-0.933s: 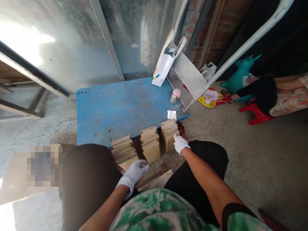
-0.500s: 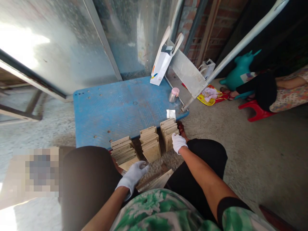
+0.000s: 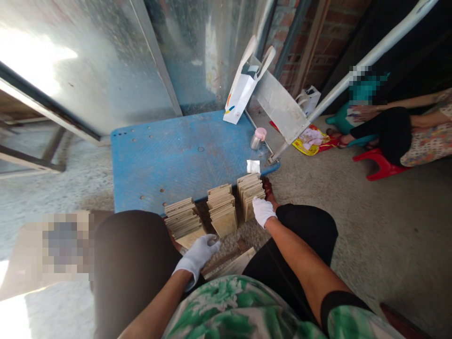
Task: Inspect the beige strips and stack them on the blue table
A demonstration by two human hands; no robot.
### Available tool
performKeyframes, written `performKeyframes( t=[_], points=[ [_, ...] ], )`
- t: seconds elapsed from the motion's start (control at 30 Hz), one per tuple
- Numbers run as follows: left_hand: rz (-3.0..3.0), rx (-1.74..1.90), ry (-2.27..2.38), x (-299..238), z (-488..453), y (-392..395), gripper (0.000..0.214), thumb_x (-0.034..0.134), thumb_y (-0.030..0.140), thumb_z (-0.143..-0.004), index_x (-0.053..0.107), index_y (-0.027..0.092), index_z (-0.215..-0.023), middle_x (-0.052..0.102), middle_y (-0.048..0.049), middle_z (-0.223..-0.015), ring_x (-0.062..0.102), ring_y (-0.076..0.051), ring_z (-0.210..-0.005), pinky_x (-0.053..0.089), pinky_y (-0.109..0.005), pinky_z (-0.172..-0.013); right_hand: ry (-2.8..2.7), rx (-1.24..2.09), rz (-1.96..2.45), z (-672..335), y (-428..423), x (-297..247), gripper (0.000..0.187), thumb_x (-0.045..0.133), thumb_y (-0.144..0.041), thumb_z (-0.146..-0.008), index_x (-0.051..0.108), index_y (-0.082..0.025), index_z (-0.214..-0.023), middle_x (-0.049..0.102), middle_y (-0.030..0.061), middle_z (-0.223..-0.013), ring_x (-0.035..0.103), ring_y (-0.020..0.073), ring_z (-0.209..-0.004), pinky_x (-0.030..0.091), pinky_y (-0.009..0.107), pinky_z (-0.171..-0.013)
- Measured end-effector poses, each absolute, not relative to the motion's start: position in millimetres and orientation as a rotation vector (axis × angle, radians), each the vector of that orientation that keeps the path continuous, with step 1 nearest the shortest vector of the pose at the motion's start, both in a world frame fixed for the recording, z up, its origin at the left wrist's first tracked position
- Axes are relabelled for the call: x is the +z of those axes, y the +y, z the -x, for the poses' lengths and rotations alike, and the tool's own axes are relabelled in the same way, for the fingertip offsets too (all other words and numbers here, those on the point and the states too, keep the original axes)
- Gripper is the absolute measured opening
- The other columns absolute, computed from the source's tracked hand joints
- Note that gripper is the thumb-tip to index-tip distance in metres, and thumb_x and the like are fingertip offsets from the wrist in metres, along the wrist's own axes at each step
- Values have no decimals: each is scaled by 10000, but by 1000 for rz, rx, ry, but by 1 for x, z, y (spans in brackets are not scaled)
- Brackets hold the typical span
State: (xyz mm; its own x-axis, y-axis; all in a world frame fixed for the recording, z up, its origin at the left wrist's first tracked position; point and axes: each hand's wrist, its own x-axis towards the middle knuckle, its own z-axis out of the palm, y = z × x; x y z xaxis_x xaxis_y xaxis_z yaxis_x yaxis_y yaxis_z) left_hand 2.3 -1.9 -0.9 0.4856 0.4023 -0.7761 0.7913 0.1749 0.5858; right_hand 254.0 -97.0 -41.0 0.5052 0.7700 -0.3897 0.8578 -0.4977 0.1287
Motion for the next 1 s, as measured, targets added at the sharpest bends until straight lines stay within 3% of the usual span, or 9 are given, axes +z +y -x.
performKeyframes(
  t=[0.23, 0.53, 0.7, 0.83, 1.0],
  points=[
    [-1435, -356, 1117, -2, 0, -3, 589, 648, 327, -733, 568, 4, -1219, 699, -178, -1029, 665, -237, -931, 501, -261, -801, 1394, -438, -2458, -257, -99, -43, 441, 324, -59, -868, 476, 37, -1271, 607, 271, -962, 607, 306, -890, 473, 450, -714],
    [-1437, -376, 1104, -4, -1, -3, 491, 634, 288, -746, 606, 38, -1168, 709, -147, -1001, 663, -229, -922, 501, -251, -764, 1316, -506, -2472, -253, -92, -26, 431, 320, -88, -899, 496, -46, -1291, 573, 266, -1111, 600, 314, -945, 468, 431, -741],
    [-1439, -387, 1099, -2, 0, -2, 547, 644, 308, -732, 595, 24, -1196, 703, -157, -1024, 664, -233, -927, 500, -251, -776, 1295, -540, -2476, -252, -91, -20, 429, 314, -97, -905, 495, -62, -1293, 575, 264, -1109, 599, 298, -950, 466, 420, -751],
    [-1423, -384, 1099, -2, 0, -2, 626, 650, 352, -721, 564, 10, -1239, 691, -176, -1064, 667, -241, -911, 511, -247, -716, 1286, -558, -2469, -252, -90, -17, 433, 323, -93, -909, 475, -60, -1313, 575, 259, -1122, 603, 301, -947, 461, 421, -758],
    [-1426, -382, 1098, -3, -1, -3, 608, 640, 320, -733, 557, -14, -1234, 688, -192, -1057, 662, -246, -933, 507, -255, -761, 1303, -568, -2441, -252, -90, -14, 420, 323, -90, -907, 482, -18, -1289, 578, 276, -1096, 604, 322, -948, 452, 425, -747]
  ],
)
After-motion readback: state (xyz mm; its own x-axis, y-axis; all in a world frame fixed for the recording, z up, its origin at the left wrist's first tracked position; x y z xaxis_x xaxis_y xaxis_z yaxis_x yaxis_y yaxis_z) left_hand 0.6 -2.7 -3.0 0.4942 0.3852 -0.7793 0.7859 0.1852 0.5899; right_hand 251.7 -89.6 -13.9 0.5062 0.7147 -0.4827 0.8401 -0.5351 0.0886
